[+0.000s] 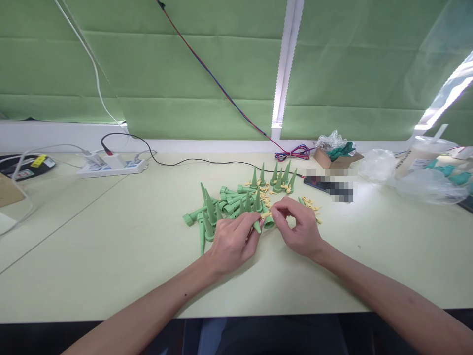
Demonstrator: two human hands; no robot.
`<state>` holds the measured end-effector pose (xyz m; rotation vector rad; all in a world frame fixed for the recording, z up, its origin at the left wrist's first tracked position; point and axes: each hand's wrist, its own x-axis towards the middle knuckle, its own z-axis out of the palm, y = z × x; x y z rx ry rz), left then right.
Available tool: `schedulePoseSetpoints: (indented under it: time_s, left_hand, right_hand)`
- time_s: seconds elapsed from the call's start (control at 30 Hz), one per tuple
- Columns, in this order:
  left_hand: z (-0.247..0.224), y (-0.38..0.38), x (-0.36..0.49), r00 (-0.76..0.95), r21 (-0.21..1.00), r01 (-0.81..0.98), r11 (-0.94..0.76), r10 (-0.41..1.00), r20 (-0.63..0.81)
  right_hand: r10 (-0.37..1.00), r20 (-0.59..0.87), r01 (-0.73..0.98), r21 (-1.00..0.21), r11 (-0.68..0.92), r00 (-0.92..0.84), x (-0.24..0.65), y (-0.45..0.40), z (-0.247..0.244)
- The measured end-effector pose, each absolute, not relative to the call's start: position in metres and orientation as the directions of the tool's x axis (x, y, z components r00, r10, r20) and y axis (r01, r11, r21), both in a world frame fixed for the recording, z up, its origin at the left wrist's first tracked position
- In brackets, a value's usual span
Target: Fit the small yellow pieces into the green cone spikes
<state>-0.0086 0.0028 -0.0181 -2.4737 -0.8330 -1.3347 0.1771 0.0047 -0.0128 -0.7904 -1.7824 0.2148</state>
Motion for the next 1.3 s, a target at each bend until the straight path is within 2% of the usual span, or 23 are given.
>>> schedulePoseSetpoints:
  time_s: [1.07, 1.17, 1.3]
  left_hand:
    - [-0.0168, 0.0025, -0.0076, 0.425, 0.077, 0.542, -0.837, 0.352, 0.834]
    - [-0.0155, 0.002, -0.0058, 0.398, 0.115, 0.54, -0.834, 0.373, 0.838]
    - [-0.0136, 0.0024, -0.003, 0.324, 0.276, 0.508, -0.816, 0.478, 0.816]
  right_hand:
    - [0.596, 0.783, 0.387, -0.502, 0.773, -0.175, 0.1759, 0.0046, -0.0119]
    - [0.596, 0.785, 0.389, -0.501, 0.773, -0.173, 0.1758, 0.0046, -0.0115]
    - [0.598, 0.783, 0.391, -0.504, 0.771, -0.17, 0.1764, 0.0045, -0.0111]
